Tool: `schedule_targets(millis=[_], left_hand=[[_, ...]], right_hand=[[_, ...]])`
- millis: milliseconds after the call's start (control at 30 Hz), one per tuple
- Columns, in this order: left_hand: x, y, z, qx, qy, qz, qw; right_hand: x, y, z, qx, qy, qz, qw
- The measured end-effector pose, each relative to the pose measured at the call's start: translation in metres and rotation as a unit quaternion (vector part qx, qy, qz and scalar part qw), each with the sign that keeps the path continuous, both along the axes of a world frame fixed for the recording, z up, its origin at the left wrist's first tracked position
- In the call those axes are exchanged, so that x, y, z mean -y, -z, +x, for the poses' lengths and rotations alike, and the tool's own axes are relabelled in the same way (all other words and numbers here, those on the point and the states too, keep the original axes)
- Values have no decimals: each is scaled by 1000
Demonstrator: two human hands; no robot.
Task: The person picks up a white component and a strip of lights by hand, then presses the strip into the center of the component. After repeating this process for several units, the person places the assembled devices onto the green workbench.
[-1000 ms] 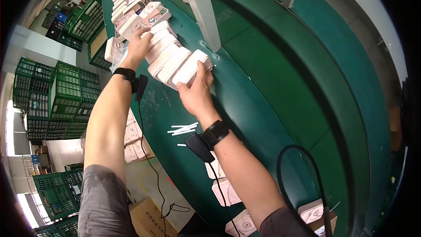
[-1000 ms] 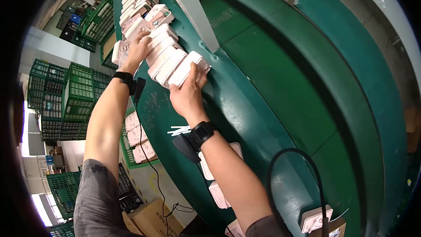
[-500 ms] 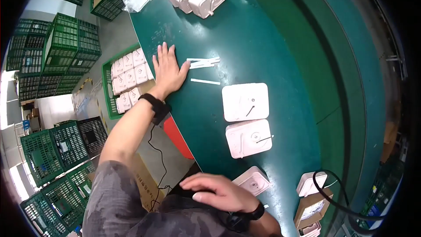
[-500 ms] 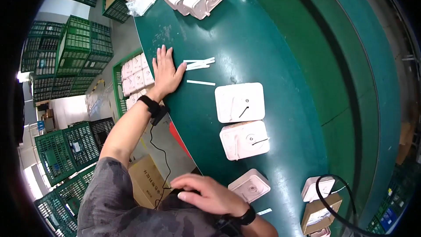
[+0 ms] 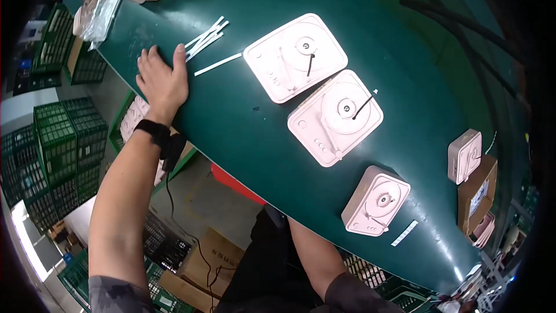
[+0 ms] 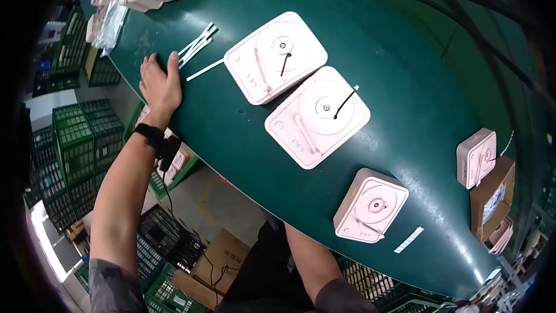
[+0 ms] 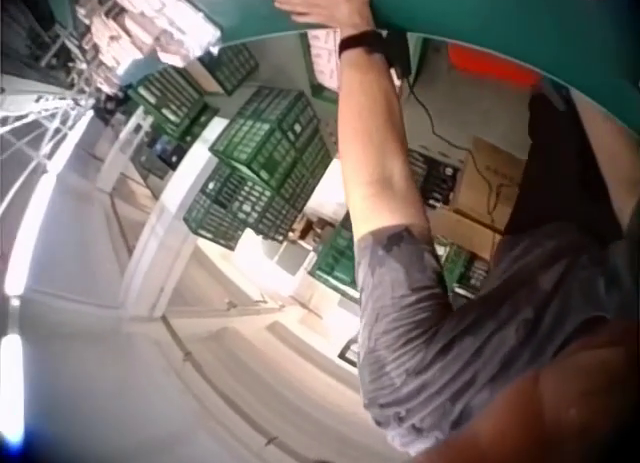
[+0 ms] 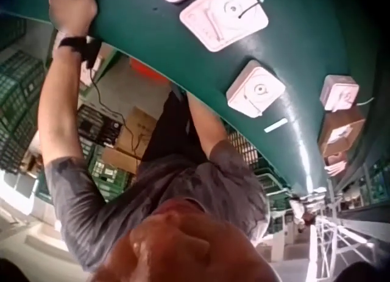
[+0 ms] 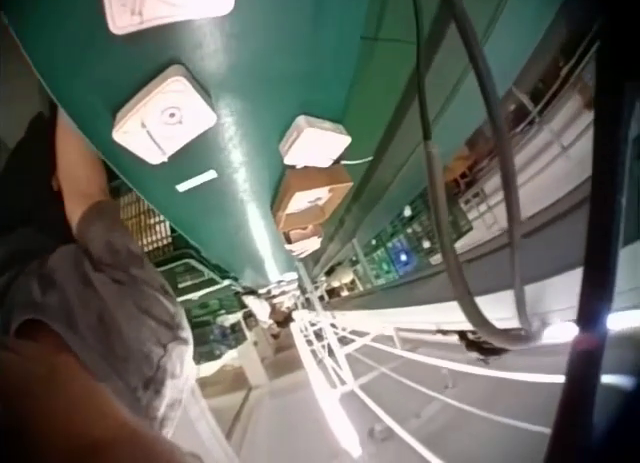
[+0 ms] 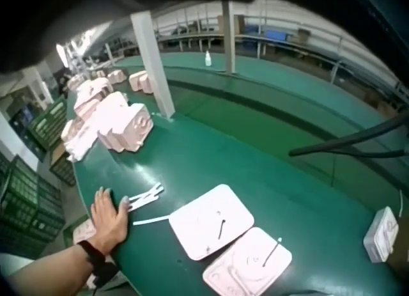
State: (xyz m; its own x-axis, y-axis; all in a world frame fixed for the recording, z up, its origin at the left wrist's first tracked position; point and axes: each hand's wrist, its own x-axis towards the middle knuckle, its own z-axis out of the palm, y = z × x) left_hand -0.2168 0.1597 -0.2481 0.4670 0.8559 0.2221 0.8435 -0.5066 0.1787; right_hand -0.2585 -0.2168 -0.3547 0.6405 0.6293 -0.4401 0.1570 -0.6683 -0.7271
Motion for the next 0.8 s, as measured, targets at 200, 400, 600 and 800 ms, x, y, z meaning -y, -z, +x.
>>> schedule_targets(millis=[200,400,600,800], left_hand=[[-2,-3,-6,2,25,-21,999],[-6,-3,-15,-26,15,16,999],[0,-5,-4,-29,7,11,999],[-10,-4,-10,-10,25,8,1000]], right_hand=[[-11,36,30,8,75,23,997],[-4,23,47,-5,102,35,994],[-32,0,80,-2,77,90,993],[-36,-16,126,27,45,117,992]])
